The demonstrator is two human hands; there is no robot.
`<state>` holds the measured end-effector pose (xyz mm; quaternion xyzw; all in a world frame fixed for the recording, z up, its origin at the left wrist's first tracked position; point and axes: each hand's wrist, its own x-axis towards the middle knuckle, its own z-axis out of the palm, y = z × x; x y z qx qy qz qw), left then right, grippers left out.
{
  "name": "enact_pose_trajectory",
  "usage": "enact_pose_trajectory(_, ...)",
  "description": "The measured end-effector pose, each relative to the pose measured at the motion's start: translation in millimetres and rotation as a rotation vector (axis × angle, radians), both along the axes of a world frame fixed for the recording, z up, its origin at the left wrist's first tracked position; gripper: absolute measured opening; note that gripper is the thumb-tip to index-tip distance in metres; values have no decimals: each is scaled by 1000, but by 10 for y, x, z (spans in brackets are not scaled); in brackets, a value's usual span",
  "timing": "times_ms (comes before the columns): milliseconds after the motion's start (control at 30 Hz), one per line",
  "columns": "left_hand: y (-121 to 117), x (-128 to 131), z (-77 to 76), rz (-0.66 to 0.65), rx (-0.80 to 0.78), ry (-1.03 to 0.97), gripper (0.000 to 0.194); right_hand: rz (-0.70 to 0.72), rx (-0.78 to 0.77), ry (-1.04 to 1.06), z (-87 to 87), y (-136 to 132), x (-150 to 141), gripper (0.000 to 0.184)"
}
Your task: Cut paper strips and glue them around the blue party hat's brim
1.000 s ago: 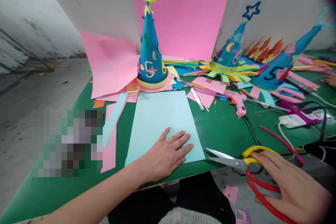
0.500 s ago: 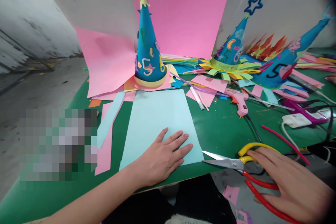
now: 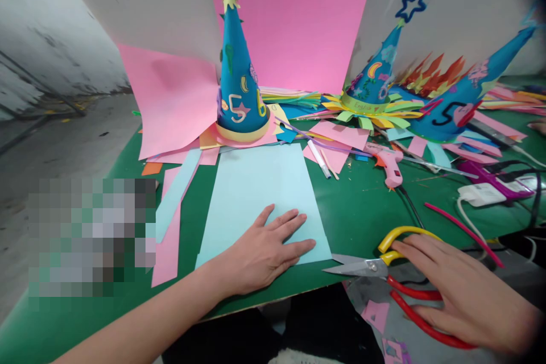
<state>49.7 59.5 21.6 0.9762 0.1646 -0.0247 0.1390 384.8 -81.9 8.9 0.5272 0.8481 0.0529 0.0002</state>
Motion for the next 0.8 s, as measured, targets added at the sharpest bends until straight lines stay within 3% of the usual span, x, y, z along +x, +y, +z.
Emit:
enact_pose_trajectory(433,87,60,30,-48,-45,-1,37,117,-47,42,115,343,-82,52)
enact_pose_trajectory(800,111,58,-23,-49,-60,-20,38,122,-131,112,90,323,-41,49)
